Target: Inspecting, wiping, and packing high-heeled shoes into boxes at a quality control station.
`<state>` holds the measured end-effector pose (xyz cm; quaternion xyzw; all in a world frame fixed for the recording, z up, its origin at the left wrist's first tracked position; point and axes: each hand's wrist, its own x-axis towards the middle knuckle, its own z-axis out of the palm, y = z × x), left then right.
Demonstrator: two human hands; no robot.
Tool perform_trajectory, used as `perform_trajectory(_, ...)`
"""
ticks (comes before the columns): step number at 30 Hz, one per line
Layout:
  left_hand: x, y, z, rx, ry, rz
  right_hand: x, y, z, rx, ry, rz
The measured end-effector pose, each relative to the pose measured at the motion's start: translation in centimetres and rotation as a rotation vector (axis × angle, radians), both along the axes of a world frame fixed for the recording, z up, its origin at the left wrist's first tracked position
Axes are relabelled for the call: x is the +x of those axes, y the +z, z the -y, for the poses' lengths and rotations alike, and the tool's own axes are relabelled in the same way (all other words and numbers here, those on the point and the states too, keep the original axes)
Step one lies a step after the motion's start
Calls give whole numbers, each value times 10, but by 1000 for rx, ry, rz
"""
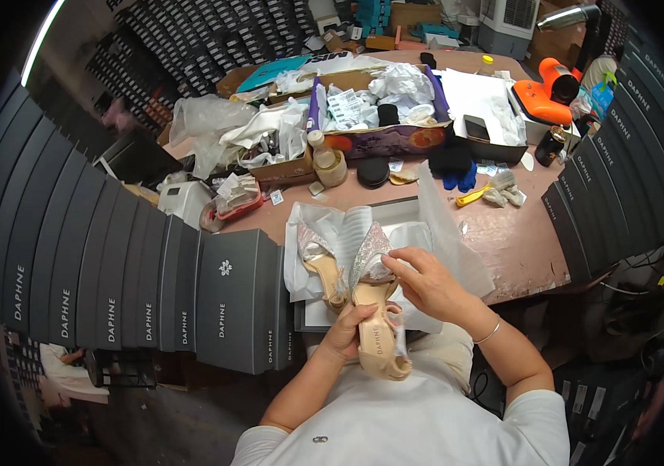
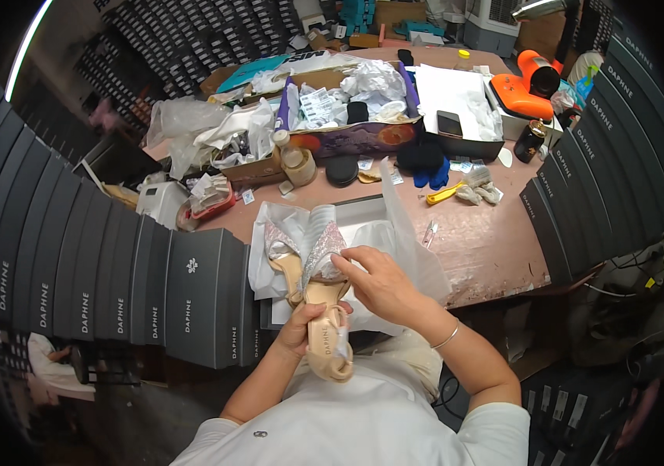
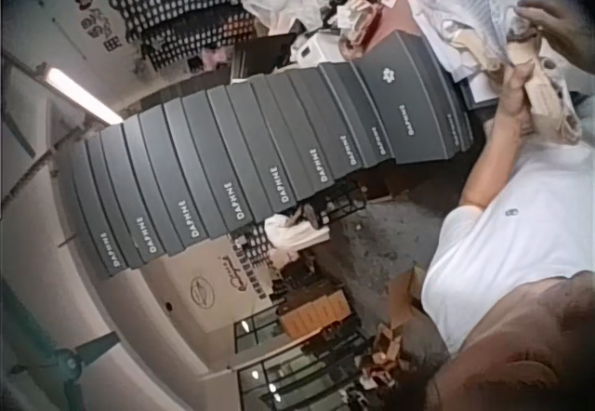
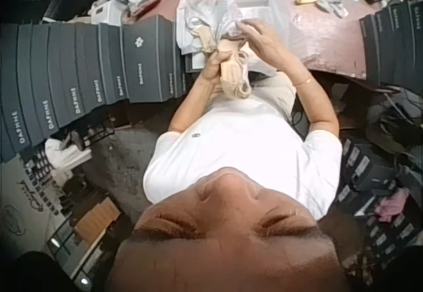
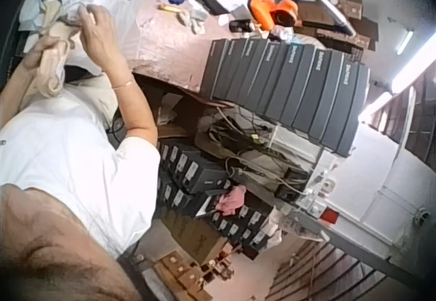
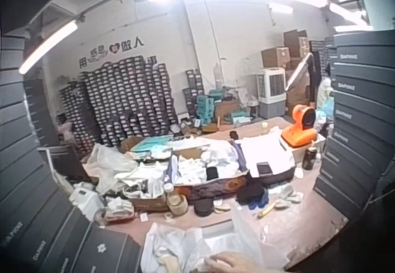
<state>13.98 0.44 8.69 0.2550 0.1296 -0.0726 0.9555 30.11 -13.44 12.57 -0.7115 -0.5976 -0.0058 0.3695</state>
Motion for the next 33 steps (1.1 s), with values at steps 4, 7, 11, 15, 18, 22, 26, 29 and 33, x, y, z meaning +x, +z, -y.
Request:
perform_trajectory(4,-5,5,19,140,168,-21,-10,-2,-32,-93,-56,153)
perform_trajectory(7,-7,7,29,283,275,-15,-17,-11,-47,-26,-102,-4)
perform_trajectory(11,-9,2,29,433,283,-36,-24,-15,-52,-43,-134,-202)
perform_trajectory(15,-14,-9,26,566,325,-86,-21,-21,-43,74,-42,-502)
perform_trajectory(18,-13,-17,-6,357,401,-208,-1,-38,-19,64,-187,-676)
perform_trajectory(22,-9,-6,-11,361,300,-165,28,-111,-19,-196,-316,1)
perform_trajectory(26,-9,-11,-3,323,328,-153,11,-89,-35,-170,-199,-128)
perform_trajectory(29,-10,-14,3,338,255,-164,-3,-25,-37,45,-53,-213)
perform_trajectory(33,-10,-7,-3,322,338,-148,5,-37,-40,170,-149,-75)
